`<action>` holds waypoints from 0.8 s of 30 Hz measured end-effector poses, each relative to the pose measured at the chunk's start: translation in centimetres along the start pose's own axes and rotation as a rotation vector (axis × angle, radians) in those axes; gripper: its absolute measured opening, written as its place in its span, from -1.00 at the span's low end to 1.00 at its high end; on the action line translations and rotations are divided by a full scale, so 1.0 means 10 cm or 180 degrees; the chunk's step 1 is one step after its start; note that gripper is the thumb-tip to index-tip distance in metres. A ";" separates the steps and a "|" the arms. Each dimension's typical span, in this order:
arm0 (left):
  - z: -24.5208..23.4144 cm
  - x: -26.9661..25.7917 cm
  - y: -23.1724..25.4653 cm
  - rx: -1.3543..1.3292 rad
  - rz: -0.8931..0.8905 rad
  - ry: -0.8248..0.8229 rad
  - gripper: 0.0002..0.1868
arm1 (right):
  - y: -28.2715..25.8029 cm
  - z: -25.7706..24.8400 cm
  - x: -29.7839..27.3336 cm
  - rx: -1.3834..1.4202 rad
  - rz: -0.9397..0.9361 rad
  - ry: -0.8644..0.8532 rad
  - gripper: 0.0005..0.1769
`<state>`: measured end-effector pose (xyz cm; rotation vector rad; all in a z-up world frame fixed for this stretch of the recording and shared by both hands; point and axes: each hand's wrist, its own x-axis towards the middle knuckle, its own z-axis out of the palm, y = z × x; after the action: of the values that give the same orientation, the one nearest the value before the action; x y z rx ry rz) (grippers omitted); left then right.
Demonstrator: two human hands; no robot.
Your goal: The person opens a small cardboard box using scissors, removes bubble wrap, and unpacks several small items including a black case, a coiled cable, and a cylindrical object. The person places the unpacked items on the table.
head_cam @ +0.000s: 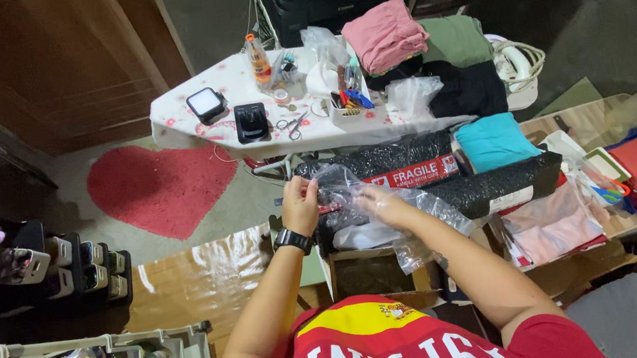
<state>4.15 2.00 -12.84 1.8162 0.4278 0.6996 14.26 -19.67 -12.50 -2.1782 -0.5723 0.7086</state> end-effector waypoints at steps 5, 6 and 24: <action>-0.08 0.02 0.31 0.0740 -0.0071 0.0232 -0.73 | -0.23 -0.18 0.13 0.0078 0.0368 0.0094 -0.49; -0.10 0.05 0.36 0.0754 -0.0011 0.0279 -0.74 | -0.28 -0.25 0.15 0.0112 0.0616 0.0061 -0.47; -0.40 0.23 1.08 0.0246 0.1366 0.0133 -0.85 | -1.06 -0.63 -0.03 0.1687 0.0872 -0.0111 -0.55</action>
<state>2.83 2.49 -1.16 1.9917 0.0885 1.0266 16.26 -16.67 -0.67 -1.7591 -0.0787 0.9247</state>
